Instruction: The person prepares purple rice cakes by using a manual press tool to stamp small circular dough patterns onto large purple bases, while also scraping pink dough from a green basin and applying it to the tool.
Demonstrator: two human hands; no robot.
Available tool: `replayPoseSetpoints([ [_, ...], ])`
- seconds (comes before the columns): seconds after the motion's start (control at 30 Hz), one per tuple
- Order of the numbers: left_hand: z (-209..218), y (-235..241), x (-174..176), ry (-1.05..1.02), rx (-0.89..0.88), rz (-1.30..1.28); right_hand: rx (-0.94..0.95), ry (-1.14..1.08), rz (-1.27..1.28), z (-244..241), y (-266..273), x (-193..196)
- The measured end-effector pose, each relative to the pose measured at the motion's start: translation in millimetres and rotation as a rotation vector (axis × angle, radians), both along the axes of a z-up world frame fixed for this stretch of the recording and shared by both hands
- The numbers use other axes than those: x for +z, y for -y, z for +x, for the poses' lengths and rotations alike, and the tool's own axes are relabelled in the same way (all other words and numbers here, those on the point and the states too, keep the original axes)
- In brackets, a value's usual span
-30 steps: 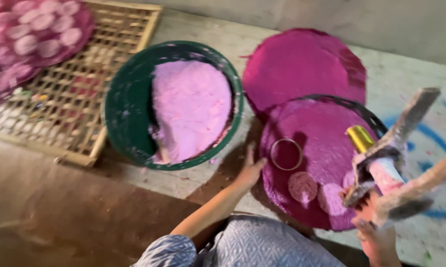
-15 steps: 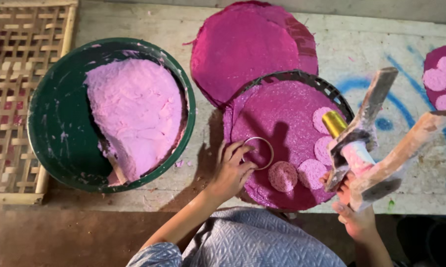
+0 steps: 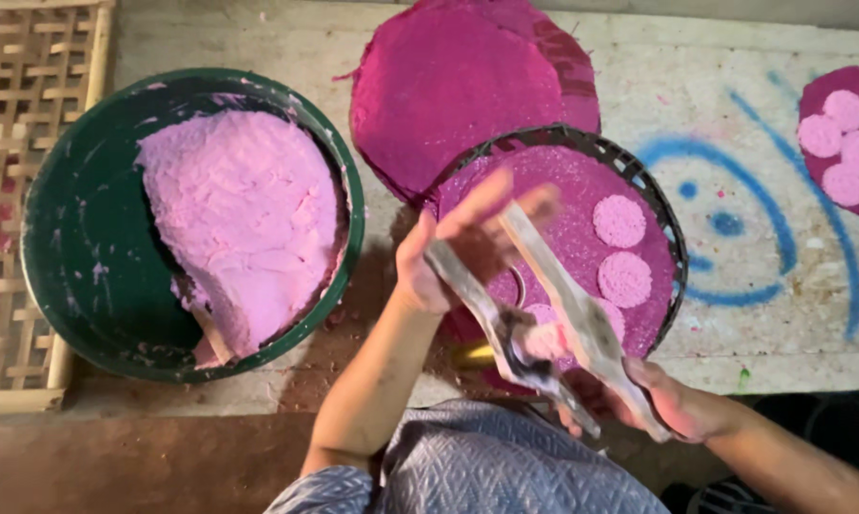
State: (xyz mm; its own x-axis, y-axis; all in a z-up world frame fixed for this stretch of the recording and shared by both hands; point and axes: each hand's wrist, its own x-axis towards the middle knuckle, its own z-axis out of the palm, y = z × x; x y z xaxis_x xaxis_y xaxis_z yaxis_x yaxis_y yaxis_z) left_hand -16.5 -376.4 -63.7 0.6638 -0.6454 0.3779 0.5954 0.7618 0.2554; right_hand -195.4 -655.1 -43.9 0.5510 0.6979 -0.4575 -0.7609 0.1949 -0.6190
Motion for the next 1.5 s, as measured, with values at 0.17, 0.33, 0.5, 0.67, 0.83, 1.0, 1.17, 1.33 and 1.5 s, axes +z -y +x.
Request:
replayPoseSetpoints([
  [0.17, 6, 15, -11, 0.081, 0.056, -0.121, 0.257, 0.145, -0.437, 36, 36, 42],
  [0.33, 26, 27, -22, 0.006, 0.189, -0.154, 0.266, -0.138, -0.84, 76, 50, 58],
  [0.5, 32, 30, -37, -0.177, 0.199, -0.312, 0.335, -0.137, -0.999, 97, 18, 67],
  [0.67, 46, 14, -59, -0.145, 0.238, -0.399, 0.332, 0.114, -0.953, 104, -10, 53],
  [0.83, 45, 1, -77, -0.185, 0.234, -0.395, 0.404, 0.184, -0.996, 102, -21, 38],
  [1.0, 34, 25, -95, -0.27, 0.243, -0.381, 0.392, 0.152, -1.043, 97, -20, 48],
  [1.17, 49, 49, -100, -0.225, 0.243, -0.309, 0.24, 0.225, -1.188, 96, -18, 57],
  [1.33, 72, 38, -84, -0.137, 0.193, -0.352, 0.217, 0.391, -1.229, 99, -23, 47],
  [1.5, 76, 12, -73, -0.087, 0.211, -0.276, 0.162, 0.445, -1.084, 97, -38, 29],
])
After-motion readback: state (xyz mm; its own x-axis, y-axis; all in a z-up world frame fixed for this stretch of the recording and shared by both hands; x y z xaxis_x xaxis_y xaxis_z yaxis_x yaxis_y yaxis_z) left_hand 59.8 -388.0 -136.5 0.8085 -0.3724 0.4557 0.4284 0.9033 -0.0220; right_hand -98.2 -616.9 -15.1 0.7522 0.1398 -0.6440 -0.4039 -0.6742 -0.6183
